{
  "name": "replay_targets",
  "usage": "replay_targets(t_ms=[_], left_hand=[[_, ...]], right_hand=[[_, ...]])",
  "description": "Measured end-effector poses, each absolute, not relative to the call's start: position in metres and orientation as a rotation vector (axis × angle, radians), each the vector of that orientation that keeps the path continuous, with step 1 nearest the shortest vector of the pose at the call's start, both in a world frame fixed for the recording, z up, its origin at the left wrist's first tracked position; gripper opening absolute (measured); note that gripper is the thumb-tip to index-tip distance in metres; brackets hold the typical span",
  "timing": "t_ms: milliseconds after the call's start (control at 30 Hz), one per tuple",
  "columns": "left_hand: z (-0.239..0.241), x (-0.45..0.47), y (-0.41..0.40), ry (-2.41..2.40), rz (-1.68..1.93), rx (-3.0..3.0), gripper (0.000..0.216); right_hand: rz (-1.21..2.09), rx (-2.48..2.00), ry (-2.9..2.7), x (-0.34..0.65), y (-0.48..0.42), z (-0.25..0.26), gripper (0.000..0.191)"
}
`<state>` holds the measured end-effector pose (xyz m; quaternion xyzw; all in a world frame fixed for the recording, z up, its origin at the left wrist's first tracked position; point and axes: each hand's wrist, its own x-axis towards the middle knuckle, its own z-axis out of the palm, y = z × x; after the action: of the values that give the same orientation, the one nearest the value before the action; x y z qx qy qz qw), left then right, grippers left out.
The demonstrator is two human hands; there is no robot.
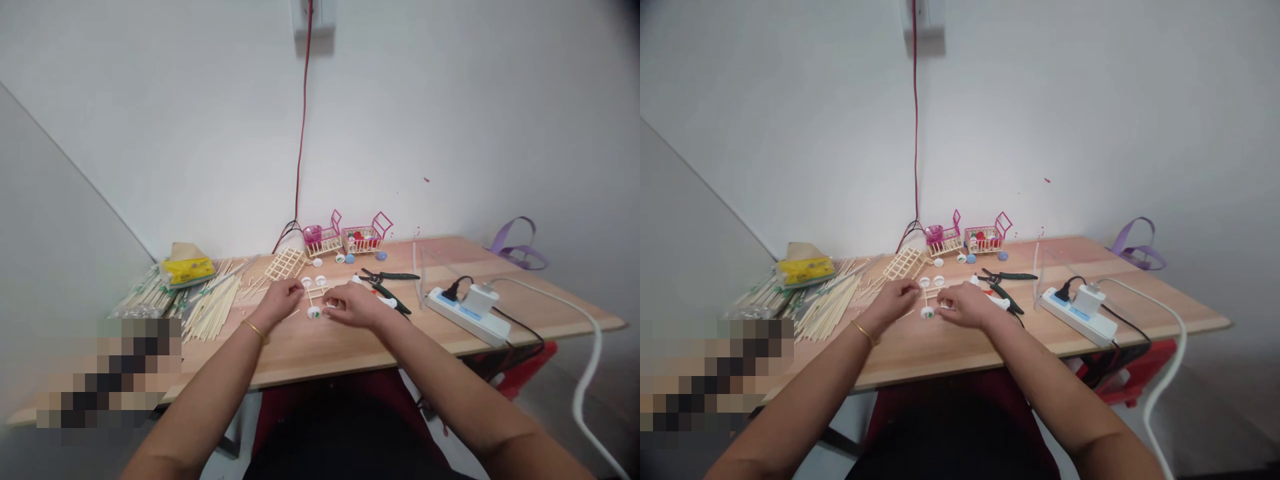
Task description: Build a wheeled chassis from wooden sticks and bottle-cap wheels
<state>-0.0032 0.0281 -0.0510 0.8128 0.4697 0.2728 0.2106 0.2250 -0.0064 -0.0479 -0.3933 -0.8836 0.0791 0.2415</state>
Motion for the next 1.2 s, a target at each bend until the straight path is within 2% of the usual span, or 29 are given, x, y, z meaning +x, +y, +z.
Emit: replay_targets(t_ms=[167,333,800,1200], left_hand=[[-0.038,-0.017,0.025,1.183,0.370,2.257,0.020],[-0.032,-0.020,0.024,1.213,0.234,2.300,0.008],[-0.041,-0.060,0.053,1.986,0.420,2.216,0.012],[-0.050,-0.063,0.061,2.120,0.439,2.170,0.023]], right_hand=[[0.228,-1.003,-2.494,0.224,-0.006,-0.047,0.017],[0.226,-0.991,-2.524,0.224,-0.004,-0.050,0.016],[0.185,-1.001,-2.531,0.226,-0.003,-0.051,0.016],[0.163,-1.005,-2.515,0.226,0.000,-0.056,0.016]])
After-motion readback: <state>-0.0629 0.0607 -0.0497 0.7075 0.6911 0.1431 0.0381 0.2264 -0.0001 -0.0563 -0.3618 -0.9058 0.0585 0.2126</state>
